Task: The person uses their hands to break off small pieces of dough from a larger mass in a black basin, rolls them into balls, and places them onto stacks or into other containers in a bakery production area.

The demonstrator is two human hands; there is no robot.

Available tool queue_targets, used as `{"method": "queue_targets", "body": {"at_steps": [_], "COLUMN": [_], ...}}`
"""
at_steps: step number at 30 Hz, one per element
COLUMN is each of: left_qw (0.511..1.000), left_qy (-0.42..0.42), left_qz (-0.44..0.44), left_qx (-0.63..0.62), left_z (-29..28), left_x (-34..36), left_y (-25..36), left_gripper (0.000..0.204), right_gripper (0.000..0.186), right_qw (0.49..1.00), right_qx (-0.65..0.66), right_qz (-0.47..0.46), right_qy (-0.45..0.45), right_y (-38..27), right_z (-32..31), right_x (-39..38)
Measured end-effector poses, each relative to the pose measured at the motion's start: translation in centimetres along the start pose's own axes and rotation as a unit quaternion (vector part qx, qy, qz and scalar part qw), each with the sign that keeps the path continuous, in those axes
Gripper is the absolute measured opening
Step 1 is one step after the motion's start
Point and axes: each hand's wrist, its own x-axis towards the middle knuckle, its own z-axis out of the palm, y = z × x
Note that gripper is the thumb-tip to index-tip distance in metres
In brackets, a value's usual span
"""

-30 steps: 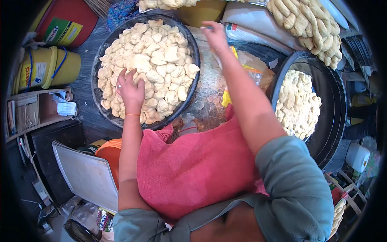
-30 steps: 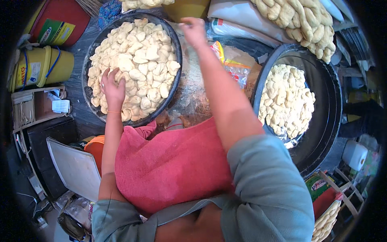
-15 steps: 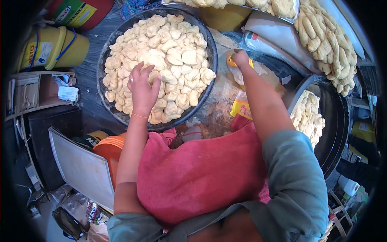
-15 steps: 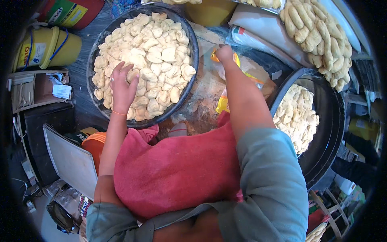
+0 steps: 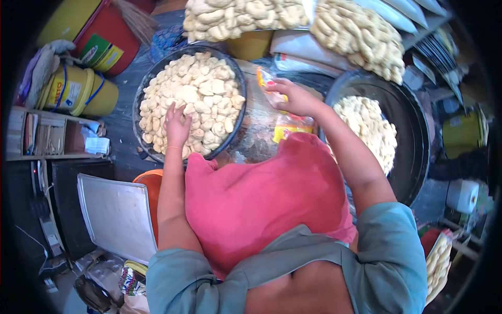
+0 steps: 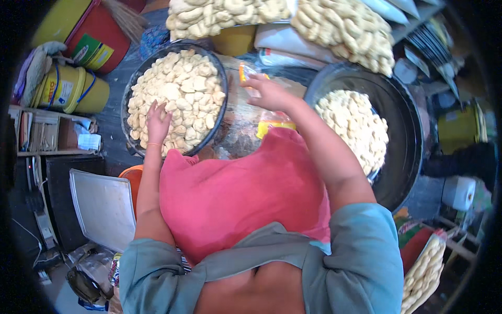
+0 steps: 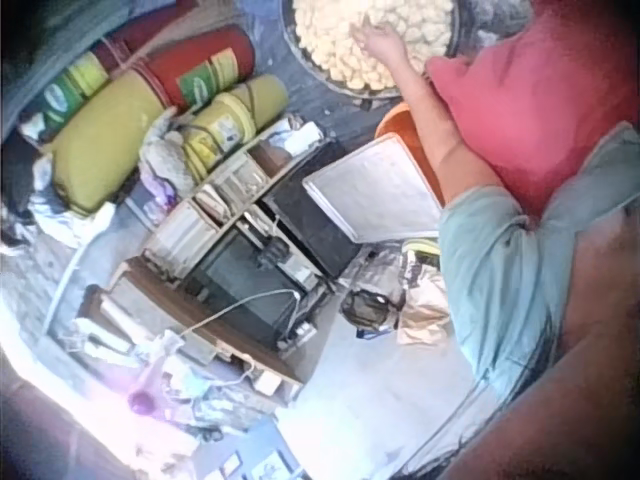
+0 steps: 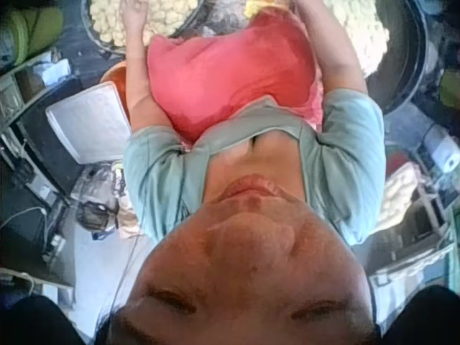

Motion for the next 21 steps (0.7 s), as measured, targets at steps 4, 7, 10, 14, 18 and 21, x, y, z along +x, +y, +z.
{"method": "queue_targets", "body": {"at_steps": [4, 7, 10, 14, 18, 21], "left_qw": [0.995, 0.977, 0.958, 0.938, 0.920, 0.906], "left_qy": [-0.047, -0.106, -0.172, -0.188, -0.217, -0.270], "left_qz": [0.079, 0.174, 0.218, 0.271, 0.299, 0.288], "left_qx": [-0.041, -0.057, -0.066, -0.106, -0.133, -0.155], "left_z": [-6.4, -10.4, -13.2, -11.6, -8.0, -4.5], "left_x": [0.1, -1.2, -3.3, -6.0, -9.0, -10.7], "left_y": [6.7, 13.6, 21.2, 30.2, 36.8, 40.5], "left_gripper": [0.040, 0.040, 0.042, 0.042, 0.044, 0.044], "right_gripper": [0.050, 0.052, 0.056, 0.057, 0.047, 0.039], "right_qw": [0.985, 0.956, 0.931, 0.922, 0.919, 0.915], "right_qx": [0.061, 0.020, -0.039, -0.011, 0.029, 0.000], "right_qz": [0.161, 0.292, 0.352, 0.361, 0.381, 0.398], "right_qy": [0.029, -0.010, -0.088, -0.136, -0.098, -0.065], "right_y": [3.9, 9.2, 13.8, 16.4, 16.6, 16.8], "right_z": [-3.4, -1.8, 1.7, 8.0, 12.6, 14.1], "right_x": [-15.4, -27.6, -37.2, -43.7, -44.8, -44.6]}}
